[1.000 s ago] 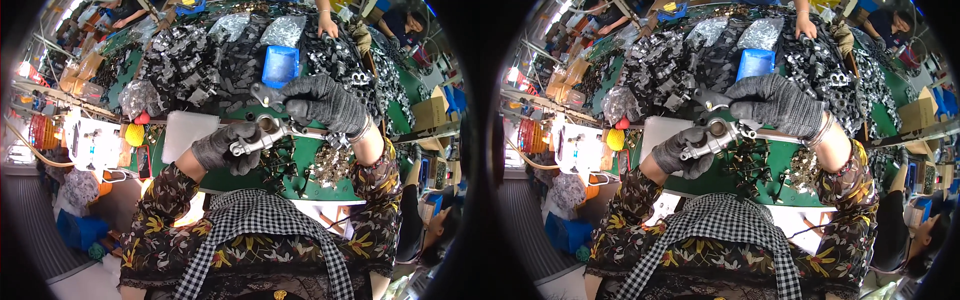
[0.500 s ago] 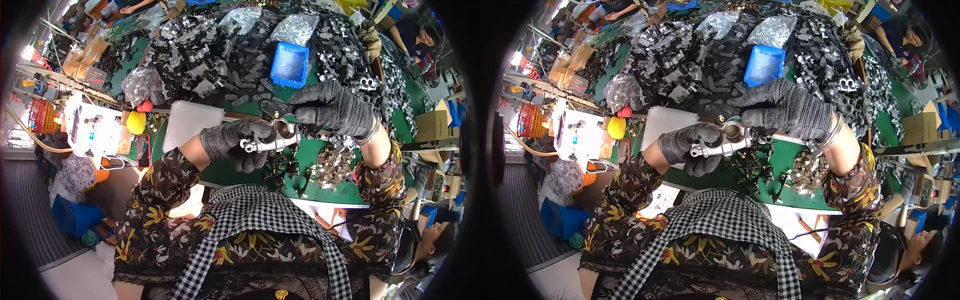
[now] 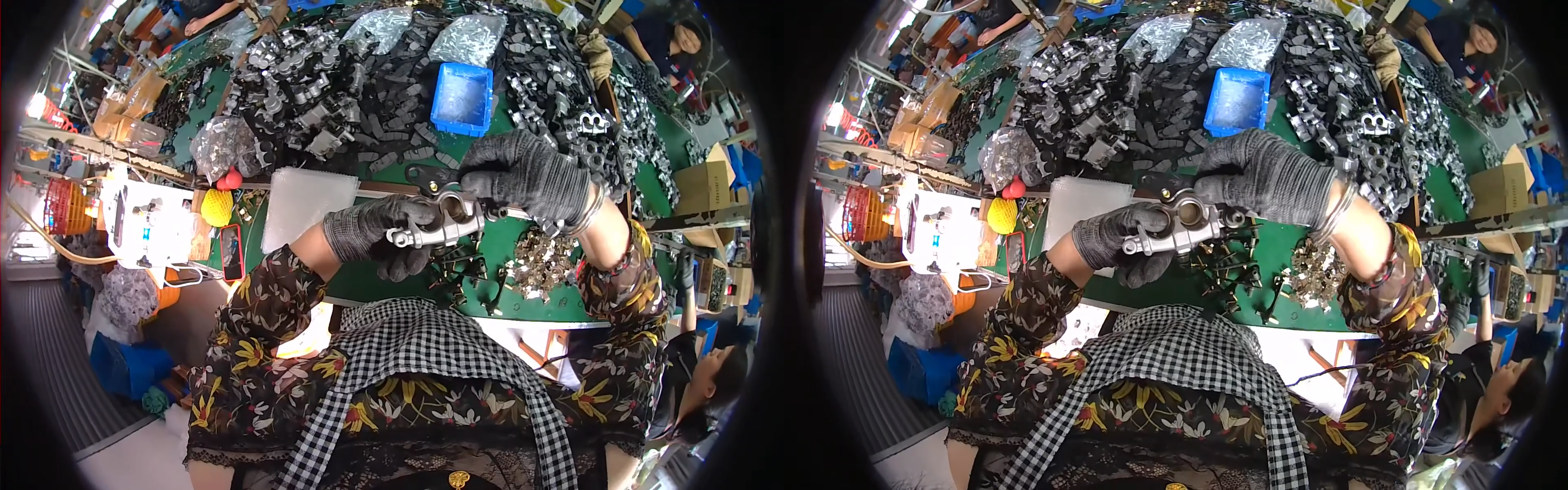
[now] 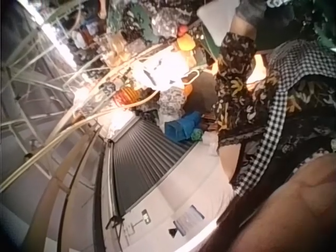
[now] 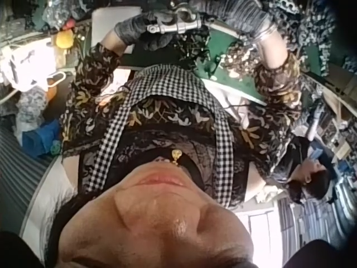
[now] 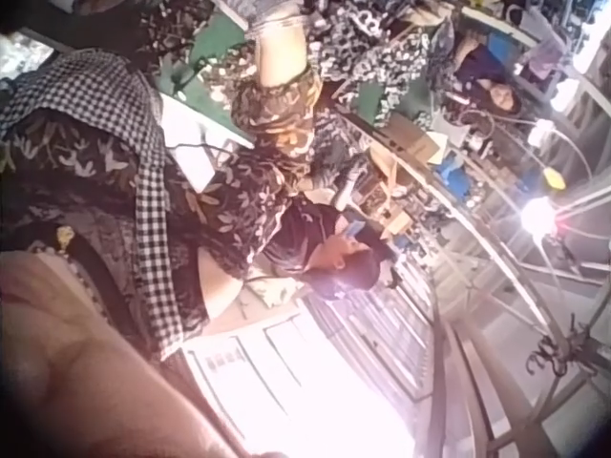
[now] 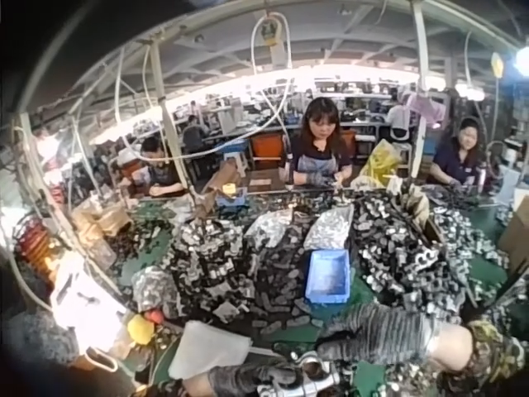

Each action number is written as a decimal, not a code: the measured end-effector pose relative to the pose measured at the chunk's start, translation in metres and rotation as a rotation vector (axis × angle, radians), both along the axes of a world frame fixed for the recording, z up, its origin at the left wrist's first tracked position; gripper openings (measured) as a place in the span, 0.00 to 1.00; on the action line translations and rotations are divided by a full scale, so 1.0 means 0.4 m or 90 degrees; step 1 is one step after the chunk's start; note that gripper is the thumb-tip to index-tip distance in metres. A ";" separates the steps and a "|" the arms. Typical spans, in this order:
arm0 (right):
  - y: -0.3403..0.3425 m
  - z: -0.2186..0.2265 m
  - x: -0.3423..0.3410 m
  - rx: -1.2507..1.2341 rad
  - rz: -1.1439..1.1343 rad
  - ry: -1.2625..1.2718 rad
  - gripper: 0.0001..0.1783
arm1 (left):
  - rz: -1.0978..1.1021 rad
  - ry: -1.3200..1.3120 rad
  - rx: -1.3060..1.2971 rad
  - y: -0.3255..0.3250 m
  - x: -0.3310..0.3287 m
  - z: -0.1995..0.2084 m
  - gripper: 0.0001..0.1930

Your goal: Manual assembly and inspection of small mechanical metal components on a factory production line.

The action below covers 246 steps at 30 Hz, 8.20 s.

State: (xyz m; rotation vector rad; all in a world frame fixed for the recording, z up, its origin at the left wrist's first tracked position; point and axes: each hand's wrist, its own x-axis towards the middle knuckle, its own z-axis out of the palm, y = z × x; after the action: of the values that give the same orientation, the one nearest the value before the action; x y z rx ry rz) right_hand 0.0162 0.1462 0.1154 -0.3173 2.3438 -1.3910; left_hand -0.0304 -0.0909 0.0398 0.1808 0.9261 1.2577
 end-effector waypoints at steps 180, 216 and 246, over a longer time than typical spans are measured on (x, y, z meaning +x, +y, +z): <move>-0.046 -0.299 0.257 0.004 -0.220 0.275 0.12 | 0.127 0.684 -0.044 0.075 0.185 -0.115 0.21; -0.122 -0.306 0.281 0.202 -0.381 0.305 0.09 | 0.262 0.794 -0.126 0.080 0.227 -0.129 0.25; -0.222 -0.579 0.403 0.024 -0.184 -0.191 0.15 | 0.096 0.631 -0.206 -0.055 0.338 -0.334 0.26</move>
State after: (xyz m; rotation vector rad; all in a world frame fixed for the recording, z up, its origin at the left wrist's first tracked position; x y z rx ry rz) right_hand 0.1773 0.0574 -0.1160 0.2361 2.2206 -1.4051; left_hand 0.1046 -0.1129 -0.0938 0.5065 2.0068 1.1128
